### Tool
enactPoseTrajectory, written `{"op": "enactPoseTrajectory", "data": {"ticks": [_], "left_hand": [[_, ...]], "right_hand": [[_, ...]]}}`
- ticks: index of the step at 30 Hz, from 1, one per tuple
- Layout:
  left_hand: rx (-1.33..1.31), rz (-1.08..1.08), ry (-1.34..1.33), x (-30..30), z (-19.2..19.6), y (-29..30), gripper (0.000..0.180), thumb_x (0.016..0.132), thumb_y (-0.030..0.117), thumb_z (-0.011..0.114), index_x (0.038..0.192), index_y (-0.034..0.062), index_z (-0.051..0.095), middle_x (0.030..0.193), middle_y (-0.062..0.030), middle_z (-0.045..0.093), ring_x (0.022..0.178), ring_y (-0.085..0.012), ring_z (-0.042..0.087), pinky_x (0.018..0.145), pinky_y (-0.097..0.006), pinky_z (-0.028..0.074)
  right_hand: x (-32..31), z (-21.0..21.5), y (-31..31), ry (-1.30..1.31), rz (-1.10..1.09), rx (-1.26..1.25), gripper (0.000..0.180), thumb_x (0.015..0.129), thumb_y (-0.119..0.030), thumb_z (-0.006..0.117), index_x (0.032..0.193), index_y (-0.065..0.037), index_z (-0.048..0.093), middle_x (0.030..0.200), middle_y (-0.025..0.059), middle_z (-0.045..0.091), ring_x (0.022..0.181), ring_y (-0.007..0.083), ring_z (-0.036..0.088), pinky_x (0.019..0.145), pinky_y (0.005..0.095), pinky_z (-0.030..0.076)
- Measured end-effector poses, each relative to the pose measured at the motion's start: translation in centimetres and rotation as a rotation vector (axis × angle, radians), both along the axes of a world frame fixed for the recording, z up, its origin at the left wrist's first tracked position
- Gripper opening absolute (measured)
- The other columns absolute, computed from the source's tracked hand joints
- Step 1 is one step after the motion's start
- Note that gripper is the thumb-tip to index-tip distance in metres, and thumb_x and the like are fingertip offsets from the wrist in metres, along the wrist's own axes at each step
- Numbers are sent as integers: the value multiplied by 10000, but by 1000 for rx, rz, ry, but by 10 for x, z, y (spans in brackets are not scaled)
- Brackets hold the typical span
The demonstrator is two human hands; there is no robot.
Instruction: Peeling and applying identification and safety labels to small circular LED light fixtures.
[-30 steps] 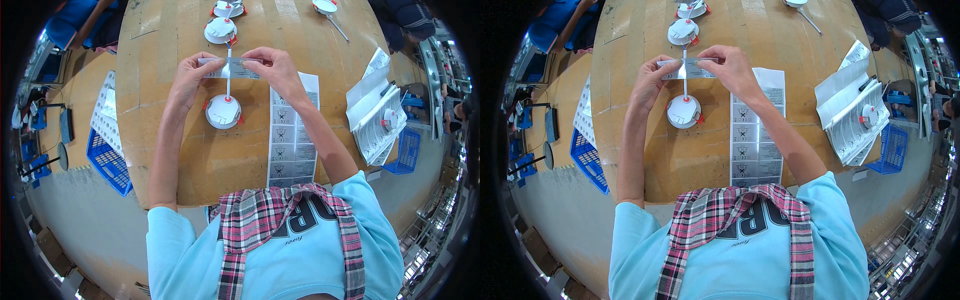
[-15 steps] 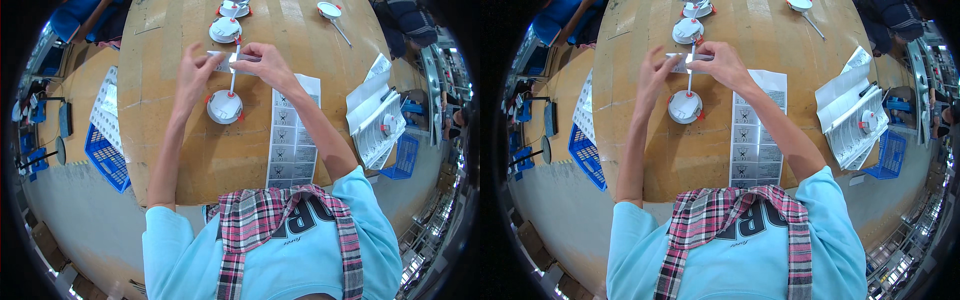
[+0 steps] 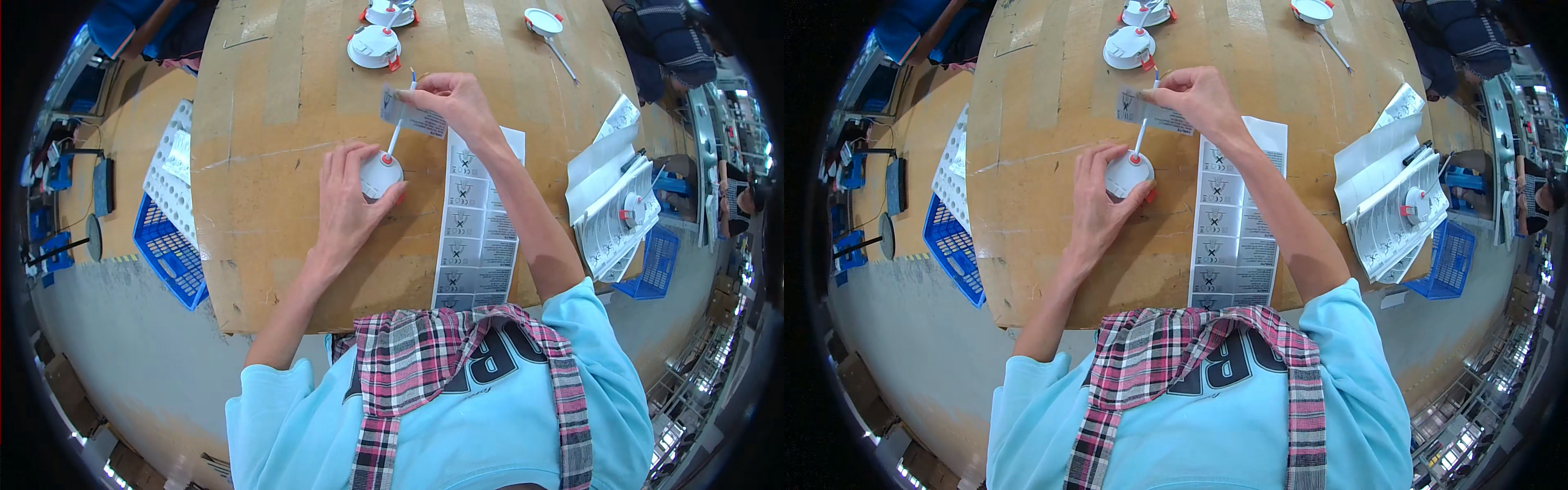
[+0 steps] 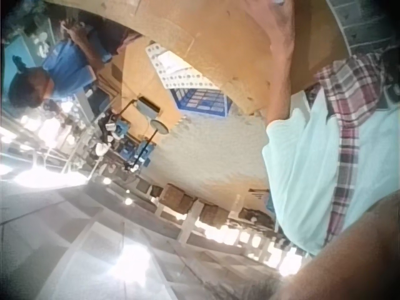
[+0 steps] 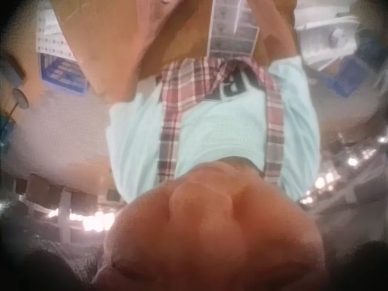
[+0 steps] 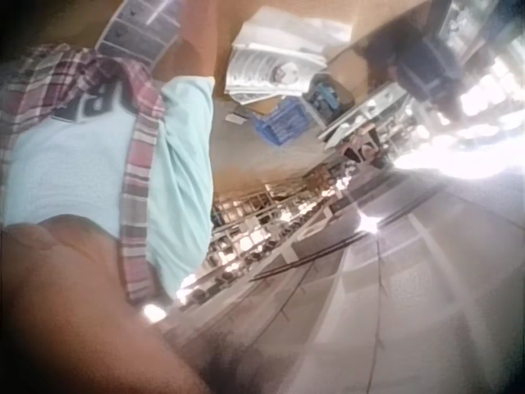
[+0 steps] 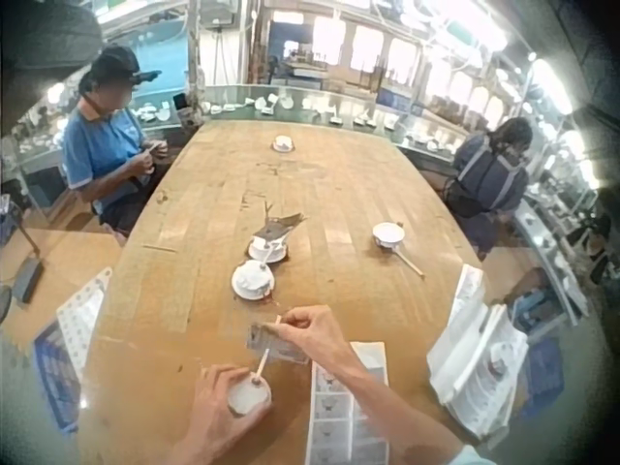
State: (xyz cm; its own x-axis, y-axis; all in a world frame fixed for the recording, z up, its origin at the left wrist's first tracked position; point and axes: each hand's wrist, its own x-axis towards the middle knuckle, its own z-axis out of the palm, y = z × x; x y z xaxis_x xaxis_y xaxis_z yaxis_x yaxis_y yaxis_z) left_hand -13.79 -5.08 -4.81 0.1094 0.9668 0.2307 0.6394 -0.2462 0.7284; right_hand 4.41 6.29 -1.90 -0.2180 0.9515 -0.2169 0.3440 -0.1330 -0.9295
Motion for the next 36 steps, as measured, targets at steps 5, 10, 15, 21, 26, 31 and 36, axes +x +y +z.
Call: {"op": "enactPoseTrajectory", "data": {"ticks": [5,10,15,21,26,31,36], "left_hand": [[-12,-9,55,11,1,-15,537,724,190,795,1161,-2,550,1146,-146,533,1075,-290,506,927,-393,430],[-280,16,-485,-5,3,-4,383,865,132,641,1199,-20,531,1163,-132,562,1063,-220,544,939,-343,449],[-448,-85,-880,-45,-11,70,348,951,78,490,1285,-19,496,1225,-127,570,1139,-186,539,972,-289,440],[-690,-760,-880,-10,1,135,561,843,11,516,1394,-12,412,1281,-127,546,1179,-173,522,1002,-309,435],[-953,-959,-863,6,-6,150,631,753,-26,560,1372,2,443,1242,-89,567,1116,-156,547,967,-296,447],[-975,-1035,-779,8,-10,152,541,764,-56,575,1298,12,515,1164,-70,591,1041,-149,577,940,-284,467],[-1176,-819,-980,19,-11,143,709,591,-105,551,1288,12,502,1177,-85,592,1037,-155,580,907,-295,483]], "right_hand": [[8,-1,-4,-54,71,38,285,786,-296,753,823,-18,703,751,13,632,707,83,551,636,241,409],[17,13,-9,-251,117,223,318,768,-325,760,833,-17,710,863,41,610,797,119,520,700,284,412],[7,29,-17,-350,209,239,297,714,-334,783,841,-69,738,836,100,567,888,238,549,774,374,447],[6,36,-27,-271,238,323,241,724,-291,786,815,-76,726,792,61,513,901,212,494,760,360,423],[6,39,-31,-240,227,323,211,716,-257,791,804,-76,729,763,43,489,827,205,458,736,347,407],[10,39,-32,-239,235,351,212,710,-249,794,791,-64,730,743,39,477,796,197,431,721,343,390],[8,38,-32,-199,240,329,230,693,-250,811,783,-57,725,753,39,491,804,200,421,723,346,386]]}}
